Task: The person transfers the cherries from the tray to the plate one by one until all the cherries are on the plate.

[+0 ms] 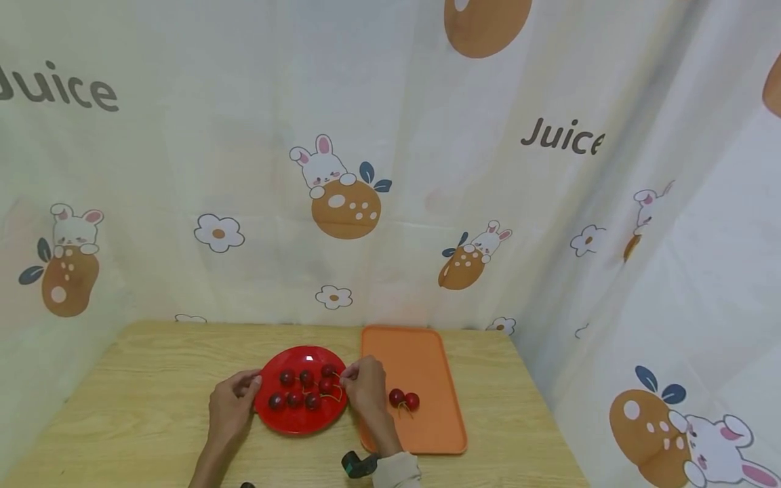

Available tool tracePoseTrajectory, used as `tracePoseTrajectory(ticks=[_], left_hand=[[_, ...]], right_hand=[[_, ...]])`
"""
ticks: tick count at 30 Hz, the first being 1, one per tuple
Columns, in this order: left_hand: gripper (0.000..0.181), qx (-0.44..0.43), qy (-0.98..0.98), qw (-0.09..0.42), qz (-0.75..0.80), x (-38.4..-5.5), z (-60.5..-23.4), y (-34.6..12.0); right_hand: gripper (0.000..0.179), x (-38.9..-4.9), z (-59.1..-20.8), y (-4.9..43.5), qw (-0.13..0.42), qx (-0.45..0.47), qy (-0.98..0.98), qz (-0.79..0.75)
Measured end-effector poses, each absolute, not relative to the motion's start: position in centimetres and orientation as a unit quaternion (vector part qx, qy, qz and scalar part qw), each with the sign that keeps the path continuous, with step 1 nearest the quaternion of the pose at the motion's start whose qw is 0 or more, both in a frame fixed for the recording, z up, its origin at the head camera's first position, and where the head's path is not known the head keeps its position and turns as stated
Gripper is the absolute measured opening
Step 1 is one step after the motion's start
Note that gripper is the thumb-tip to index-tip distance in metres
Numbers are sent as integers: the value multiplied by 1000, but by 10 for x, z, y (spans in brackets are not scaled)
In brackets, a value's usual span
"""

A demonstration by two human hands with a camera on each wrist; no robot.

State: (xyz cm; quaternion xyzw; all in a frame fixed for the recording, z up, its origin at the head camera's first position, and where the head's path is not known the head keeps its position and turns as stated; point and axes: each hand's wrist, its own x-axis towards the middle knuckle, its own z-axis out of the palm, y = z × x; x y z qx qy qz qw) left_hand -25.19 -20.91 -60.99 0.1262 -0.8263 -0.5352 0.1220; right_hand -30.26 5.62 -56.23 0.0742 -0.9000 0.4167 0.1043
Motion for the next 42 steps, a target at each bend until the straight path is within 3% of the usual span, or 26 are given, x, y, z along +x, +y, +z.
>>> tracePoseTrajectory(ticks=[13, 33, 42], left_hand=[[30, 126, -825, 128, -535, -253, -611, -205], [27, 111, -822, 153, -537, -254, -614, -206], [28, 112, -821, 151, -539, -251, -612, -208]], right_hand=[[19, -299, -558, 60, 111, 84, -904, 404], [9, -291, -545, 67, 101, 75, -900, 416], [12, -286, -543, 80, 139, 59, -892, 426]])
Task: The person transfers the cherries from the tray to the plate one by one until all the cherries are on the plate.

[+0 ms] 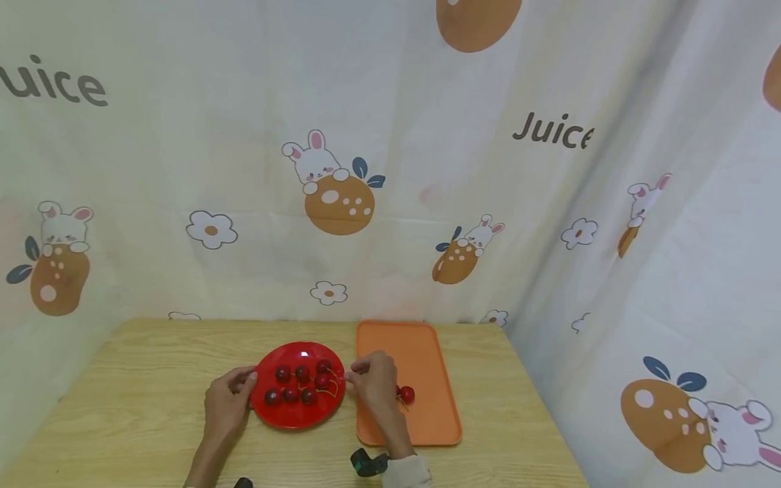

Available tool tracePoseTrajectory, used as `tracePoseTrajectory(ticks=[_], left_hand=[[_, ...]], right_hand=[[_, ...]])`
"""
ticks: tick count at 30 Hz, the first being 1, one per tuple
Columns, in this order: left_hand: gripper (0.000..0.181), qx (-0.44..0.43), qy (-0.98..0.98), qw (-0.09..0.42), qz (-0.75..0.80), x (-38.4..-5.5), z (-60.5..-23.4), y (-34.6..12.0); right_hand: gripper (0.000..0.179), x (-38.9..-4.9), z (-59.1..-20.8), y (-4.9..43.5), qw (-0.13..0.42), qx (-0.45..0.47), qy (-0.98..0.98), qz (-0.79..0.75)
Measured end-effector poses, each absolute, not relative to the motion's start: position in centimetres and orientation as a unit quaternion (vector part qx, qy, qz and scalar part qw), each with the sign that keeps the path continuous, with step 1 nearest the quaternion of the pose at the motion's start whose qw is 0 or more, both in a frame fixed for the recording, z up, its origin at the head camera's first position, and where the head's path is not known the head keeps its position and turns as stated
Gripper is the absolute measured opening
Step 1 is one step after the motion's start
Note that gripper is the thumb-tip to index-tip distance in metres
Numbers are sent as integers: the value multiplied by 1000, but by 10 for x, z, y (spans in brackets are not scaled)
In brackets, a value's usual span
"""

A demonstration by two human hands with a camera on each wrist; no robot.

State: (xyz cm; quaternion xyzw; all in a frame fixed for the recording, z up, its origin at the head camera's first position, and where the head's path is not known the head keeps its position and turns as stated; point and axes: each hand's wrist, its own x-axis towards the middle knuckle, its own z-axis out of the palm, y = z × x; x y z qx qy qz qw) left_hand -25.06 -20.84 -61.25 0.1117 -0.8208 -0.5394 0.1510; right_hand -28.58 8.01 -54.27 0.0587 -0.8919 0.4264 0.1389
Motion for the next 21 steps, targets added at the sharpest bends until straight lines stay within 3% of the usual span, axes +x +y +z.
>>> tracePoseTrajectory(ticks=[21], left_hand=[[31, 124, -831, 130, -527, -247, -611, -207]], right_hand=[[10, -268, -538, 129, 156, -4, -874, 461]])
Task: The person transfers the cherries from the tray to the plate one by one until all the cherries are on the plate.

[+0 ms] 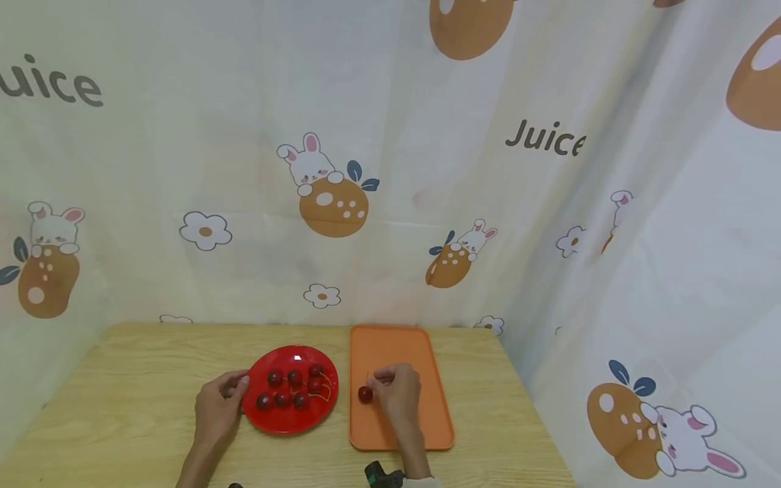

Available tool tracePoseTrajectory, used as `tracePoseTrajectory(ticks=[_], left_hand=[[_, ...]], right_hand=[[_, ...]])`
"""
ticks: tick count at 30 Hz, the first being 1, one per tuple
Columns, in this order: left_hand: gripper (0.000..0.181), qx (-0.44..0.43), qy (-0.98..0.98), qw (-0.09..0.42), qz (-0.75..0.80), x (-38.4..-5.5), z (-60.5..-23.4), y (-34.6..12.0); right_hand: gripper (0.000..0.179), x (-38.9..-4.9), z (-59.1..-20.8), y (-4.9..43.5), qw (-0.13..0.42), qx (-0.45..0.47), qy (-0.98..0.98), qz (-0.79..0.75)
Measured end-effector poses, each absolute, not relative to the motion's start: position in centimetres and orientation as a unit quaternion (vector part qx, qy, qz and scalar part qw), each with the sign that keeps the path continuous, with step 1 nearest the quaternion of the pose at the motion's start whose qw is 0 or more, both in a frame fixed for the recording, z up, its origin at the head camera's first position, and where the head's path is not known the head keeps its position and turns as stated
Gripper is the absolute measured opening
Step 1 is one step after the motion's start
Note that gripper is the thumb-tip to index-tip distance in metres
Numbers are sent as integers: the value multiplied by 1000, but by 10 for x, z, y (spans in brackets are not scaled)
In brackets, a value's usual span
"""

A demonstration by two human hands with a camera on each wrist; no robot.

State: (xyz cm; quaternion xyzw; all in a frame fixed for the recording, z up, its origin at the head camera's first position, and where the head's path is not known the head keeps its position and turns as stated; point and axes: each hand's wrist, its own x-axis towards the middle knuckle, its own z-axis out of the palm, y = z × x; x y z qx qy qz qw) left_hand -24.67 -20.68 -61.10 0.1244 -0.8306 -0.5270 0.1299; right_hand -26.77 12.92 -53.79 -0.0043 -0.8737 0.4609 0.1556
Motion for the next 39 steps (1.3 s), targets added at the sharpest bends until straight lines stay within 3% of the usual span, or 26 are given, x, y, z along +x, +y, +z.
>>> tracePoseTrajectory(ticks=[16, 22, 39], left_hand=[[28, 119, -828, 156, -524, -246, -611, -204], [29, 122, -829, 142, -527, -246, -611, -205], [30, 119, -836, 134, -519, -248, -607, -208]], right_hand=[[8, -260, -540, 155, 169, -39, -879, 445], [10, -257, -548, 160, 165, -56, -883, 437], [15, -241, -556, 157, 116, -81, -890, 434]])
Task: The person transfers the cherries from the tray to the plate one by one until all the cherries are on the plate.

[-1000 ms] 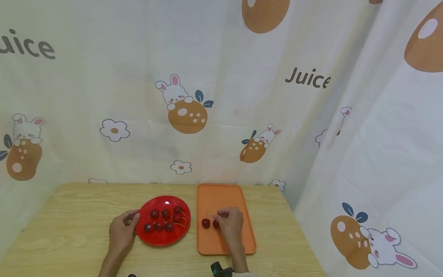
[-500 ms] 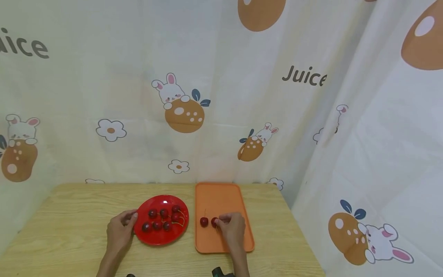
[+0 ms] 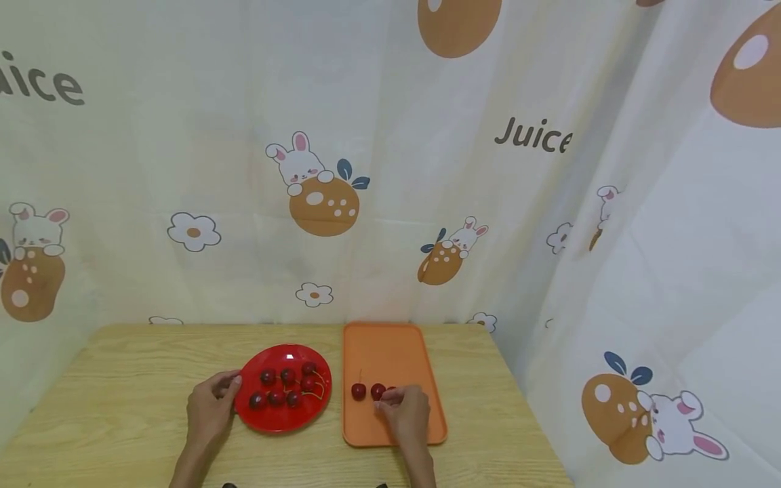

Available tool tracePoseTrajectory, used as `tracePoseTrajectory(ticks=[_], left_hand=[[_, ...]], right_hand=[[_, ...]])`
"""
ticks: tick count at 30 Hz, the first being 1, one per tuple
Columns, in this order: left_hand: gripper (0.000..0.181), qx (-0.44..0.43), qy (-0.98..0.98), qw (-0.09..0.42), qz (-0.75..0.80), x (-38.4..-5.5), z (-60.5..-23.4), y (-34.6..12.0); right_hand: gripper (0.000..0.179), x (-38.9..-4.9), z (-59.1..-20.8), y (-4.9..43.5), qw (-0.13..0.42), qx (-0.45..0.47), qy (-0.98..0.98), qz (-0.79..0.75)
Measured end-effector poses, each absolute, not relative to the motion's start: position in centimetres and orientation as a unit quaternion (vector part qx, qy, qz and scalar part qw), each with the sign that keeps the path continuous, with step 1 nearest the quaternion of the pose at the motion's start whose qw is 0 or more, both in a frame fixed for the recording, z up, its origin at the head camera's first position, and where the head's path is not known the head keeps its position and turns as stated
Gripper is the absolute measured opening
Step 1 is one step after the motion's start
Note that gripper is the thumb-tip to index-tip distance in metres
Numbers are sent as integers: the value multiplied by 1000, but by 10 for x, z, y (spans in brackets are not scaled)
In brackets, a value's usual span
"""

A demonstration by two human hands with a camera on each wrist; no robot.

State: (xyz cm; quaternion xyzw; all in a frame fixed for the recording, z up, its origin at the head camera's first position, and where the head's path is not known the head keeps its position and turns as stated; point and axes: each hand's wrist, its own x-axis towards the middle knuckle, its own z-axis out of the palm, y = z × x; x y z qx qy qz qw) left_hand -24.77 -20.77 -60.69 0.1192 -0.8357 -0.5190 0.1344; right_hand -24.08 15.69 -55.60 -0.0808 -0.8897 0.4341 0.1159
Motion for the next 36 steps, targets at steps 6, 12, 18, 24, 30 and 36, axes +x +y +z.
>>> tracePoseTrajectory(ticks=[6, 12, 18, 24, 30, 36], left_hand=[[29, 120, -835, 142, -519, -249, -606, -208], [29, 128, -834, 130, -521, -249, -606, -208], [29, 128, -834, 130, -521, -249, -605, -209], [29, 130, -834, 129, -521, -248, -602, -208], [30, 133, -835, 119, -521, -247, -601, -208], [31, 133, -835, 111, -523, -246, -601, -208]], right_hand=[[18, -239, -559, 155, 118, -83, -891, 430], [19, -240, -560, 155, 114, -92, -891, 430], [17, -241, -560, 157, 119, -93, -889, 432], [17, -241, -558, 159, 132, -109, -884, 435], [15, -239, -556, 163, 145, -117, -881, 436], [14, -237, -554, 170, 153, -126, -876, 440]])
